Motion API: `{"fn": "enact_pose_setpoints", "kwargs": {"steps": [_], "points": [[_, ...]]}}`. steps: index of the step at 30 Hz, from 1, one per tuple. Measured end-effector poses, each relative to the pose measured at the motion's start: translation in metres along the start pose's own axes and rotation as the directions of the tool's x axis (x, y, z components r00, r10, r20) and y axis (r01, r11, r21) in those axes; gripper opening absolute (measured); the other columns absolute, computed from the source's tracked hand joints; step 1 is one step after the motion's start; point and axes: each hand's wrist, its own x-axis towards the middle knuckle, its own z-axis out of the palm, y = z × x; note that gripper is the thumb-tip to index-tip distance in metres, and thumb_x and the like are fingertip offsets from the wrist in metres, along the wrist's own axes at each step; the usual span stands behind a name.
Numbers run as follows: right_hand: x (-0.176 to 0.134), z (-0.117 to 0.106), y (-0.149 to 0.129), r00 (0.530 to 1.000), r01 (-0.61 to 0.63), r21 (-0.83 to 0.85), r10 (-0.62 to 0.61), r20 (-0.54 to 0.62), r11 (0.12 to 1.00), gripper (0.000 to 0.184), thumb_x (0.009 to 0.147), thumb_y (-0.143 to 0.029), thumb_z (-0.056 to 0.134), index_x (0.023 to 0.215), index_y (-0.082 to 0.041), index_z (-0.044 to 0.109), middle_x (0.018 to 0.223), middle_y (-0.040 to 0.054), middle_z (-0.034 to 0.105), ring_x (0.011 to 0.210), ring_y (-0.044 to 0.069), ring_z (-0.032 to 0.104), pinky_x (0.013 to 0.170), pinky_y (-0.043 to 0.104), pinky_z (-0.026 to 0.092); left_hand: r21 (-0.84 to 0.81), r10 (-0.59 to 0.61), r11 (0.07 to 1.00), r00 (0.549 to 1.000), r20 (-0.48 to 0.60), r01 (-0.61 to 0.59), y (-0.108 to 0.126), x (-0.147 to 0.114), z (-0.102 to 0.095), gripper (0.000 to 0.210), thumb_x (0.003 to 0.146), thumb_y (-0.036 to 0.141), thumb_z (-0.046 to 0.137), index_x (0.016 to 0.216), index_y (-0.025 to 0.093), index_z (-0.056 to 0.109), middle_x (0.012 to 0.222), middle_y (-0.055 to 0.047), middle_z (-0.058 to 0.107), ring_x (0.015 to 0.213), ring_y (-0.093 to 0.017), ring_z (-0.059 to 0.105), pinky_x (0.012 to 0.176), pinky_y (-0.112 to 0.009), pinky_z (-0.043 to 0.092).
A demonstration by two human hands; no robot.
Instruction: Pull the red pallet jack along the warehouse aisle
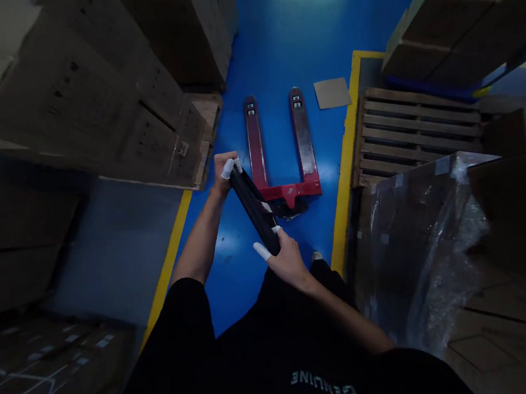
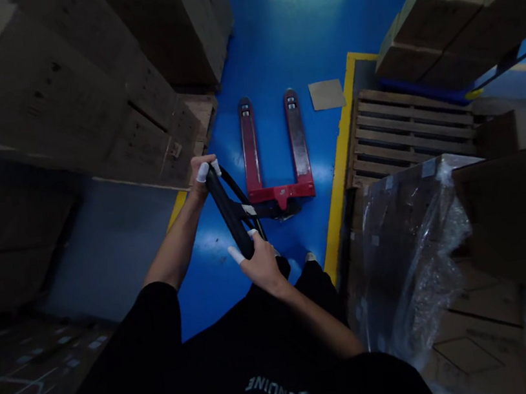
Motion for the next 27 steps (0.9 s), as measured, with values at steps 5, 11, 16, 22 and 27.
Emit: {"fn": "enact_pose_setpoints", "kwargs": {"steps": [5,11,16,22,27], "points": [[-0.01,0.0,0.008,0.996,-0.078,0.072,0.08,-0.027,0.994,0.049,0.095,-0.071,0.082,0.115,-0.027,0.069,0.105,0.0036,0.086,0.099,0.03,0.084,0.094,0.046,0.067,-0.015,0.028,0.999,0.998,-0.062,-0.029,0.002,-0.006,0.013,0.088,0.105,0.097,0.05,0.058,0.024,0.067,0.052,-0.006,0.058,0.047,-0.02,0.052,0.054,-0.038,0.034],[-0.024,-0.003,0.024,0.992,-0.051,0.183,0.028,0.124,0.982,0.045,0.099,-0.062,0.084,0.127,-0.03,0.071,0.124,0.0031,0.089,0.116,0.029,0.086,0.105,0.047,0.071,0.023,0.032,0.999,0.99,-0.134,-0.029,0.014,-0.037,0.006,0.086,0.106,0.093,0.048,0.058,0.024,0.069,0.051,-0.008,0.058,0.048,-0.021,0.053,0.055,-0.04,0.034],[-0.034,0.0,0.027,0.98,-0.087,0.16,0.055,0.191,0.983,0.045,0.1,-0.064,0.083,0.127,-0.032,0.07,0.125,0.0034,0.088,0.118,0.031,0.086,0.11,0.052,0.071,0.08,-0.009,0.997,0.989,-0.147,0.021,0.035,-0.051,-0.001,0.088,0.103,0.096,0.048,0.056,0.025,0.068,0.051,-0.008,0.057,0.049,-0.021,0.053,0.056,-0.04,0.036],[-0.044,0.012,0.031,0.98,-0.02,0.103,-0.001,0.198,0.994,0.042,0.099,-0.065,0.083,0.123,-0.034,0.07,0.122,0.0004,0.088,0.119,0.031,0.086,0.108,0.049,0.07,0.155,-0.042,0.985,0.977,-0.208,0.076,0.051,-0.086,-0.026,0.09,0.101,0.1,0.048,0.055,0.024,0.065,0.051,-0.007,0.056,0.051,-0.02,0.054,0.059,-0.04,0.038],[-0.058,0.0,0.038,0.977,0.099,-0.192,-0.059,0.206,0.976,0.042,0.099,-0.073,0.082,0.109,-0.033,0.075,0.095,-0.0038,0.086,0.091,0.03,0.083,0.088,0.042,0.067,0.205,-0.055,0.972,0.956,-0.289,0.118,0.065,-0.146,-0.049,0.087,0.105,0.095,0.052,0.059,0.022,0.062,0.052,-0.003,0.056,0.049,-0.015,0.049,0.056,-0.038,0.035]]}}
